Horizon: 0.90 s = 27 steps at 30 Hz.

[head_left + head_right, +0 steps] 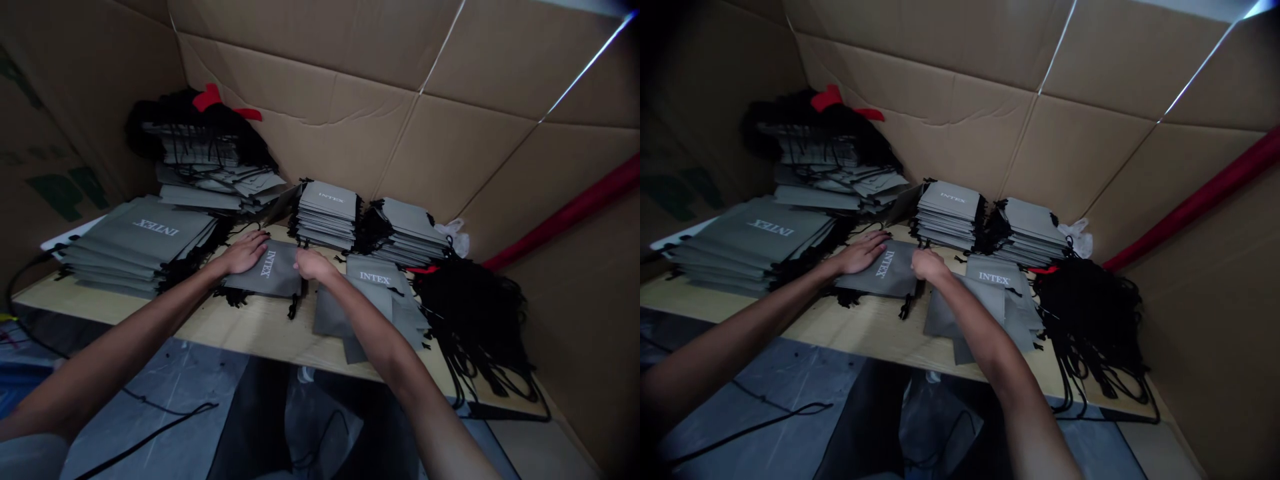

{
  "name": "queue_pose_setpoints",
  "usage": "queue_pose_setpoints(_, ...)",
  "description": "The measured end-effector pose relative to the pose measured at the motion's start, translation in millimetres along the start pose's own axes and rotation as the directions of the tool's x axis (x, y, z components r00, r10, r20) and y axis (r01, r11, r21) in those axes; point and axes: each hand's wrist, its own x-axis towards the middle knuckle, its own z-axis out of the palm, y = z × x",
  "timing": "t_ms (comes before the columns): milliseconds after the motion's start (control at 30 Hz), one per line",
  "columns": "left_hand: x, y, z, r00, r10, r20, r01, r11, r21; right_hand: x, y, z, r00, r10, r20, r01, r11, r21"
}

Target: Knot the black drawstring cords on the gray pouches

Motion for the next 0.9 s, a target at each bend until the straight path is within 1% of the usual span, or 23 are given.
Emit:
queue_pose_setpoints(200, 3.4, 3.5, -7.6, 1.0, 0.005, -0.008, -0.005, 1.0, 0.009, -17.3, -1.6, -26.7, 0.999, -0.025, 0.032, 0.025, 0.999, -0.02)
queue_pose_setpoints(333, 9.3, 6.2, -13.0, 1.0, -0.015, 0.001, 0.015, 1.0, 0.023, -28.5, 2.8, -42.5, 0.999, -0.032, 0.044, 0.031, 0.999, 0.009)
queue_pose_setpoints(400, 11.6, 8.6, -16.0, 1.0, -0.028, 0.007, 0.028, 0.999, 0.037, -37.2, 7.9, -52.1, 0.999, -0.03, 0.031, 0.029, 0.999, 0.036)
queue_pose_setpoints(467, 11.6, 11.7, -20.6, 0.999, -0.043, 0.009, 0.043, 0.998, 0.056, -52.9, 17.4, -64.8, 0.999, -0.029, -0.023, 0.031, 0.997, 0.078)
queue_pose_setpoints(500, 10.5, 13.8, -24.0, 0.999, -0.052, 0.008, 0.051, 0.997, 0.066, -64.4, 24.1, -72.1, 0.997, -0.025, -0.071, 0.033, 0.994, 0.104)
queue_pose_setpoints(567, 6.5, 20.5, -33.5, 0.998, -0.063, 0.001, 0.062, 0.994, 0.086, -95.3, 40.6, -87.1, 0.978, -0.018, -0.206, 0.054, 0.984, 0.168)
queue_pose_setpoints(600, 4.0, 26.1, -39.4, 0.998, -0.059, -0.004, 0.059, 0.994, 0.095, -114.0, 49.7, -93.8, 0.959, -0.006, -0.282, 0.065, 0.978, 0.198)
queue_pose_setpoints(667, -1.4, 44.3, -51.3, 1.0, -0.017, -0.008, 0.018, 0.994, 0.108, -154.7, 66.2, -103.6, 0.897, 0.038, -0.441, 0.082, 0.965, 0.25)
queue_pose_setpoints(700, -3.8, 57.5, -56.0, 1.0, 0.028, -0.003, -0.027, 0.994, 0.108, -174.9, 72.5, -106.4, 0.837, 0.07, -0.542, 0.105, 0.953, 0.286)
queue_pose_setpoints(733, -5.9, 73.5, -59.0, 0.997, 0.08, 0.009, -0.08, 0.992, 0.102, -194.0, 77.1, -107.8, 0.734, 0.112, -0.67, 0.2, 0.907, 0.37)
queue_pose_setpoints(767, -7.5, 92.0, -59.5, 0.99, 0.136, 0.022, -0.137, 0.987, 0.089, -211.3, 79.9, -108.0, 0.641, 0.158, -0.751, 0.277, 0.865, 0.418)
queue_pose_setpoints(800, -8.6, 112.2, -57.0, 0.98, 0.194, 0.048, -0.197, 0.978, 0.07, -226.5, 81.1, -107.4, 0.538, 0.231, -0.811, 0.31, 0.84, 0.445)
queue_pose_setpoints(867, -8.3, 154.6, -42.1, 0.952, 0.284, 0.112, -0.289, 0.957, 0.026, -249.7, 80.2, -104.9, 0.393, 0.333, -0.857, 0.32, 0.824, 0.467)
queue_pose_setpoints(900, -6.8, 174.7, -30.1, 0.937, 0.318, 0.146, -0.322, 0.947, 0.003, -257.9, 79.1, -103.5, 0.351, 0.35, -0.868, 0.322, 0.826, 0.463)
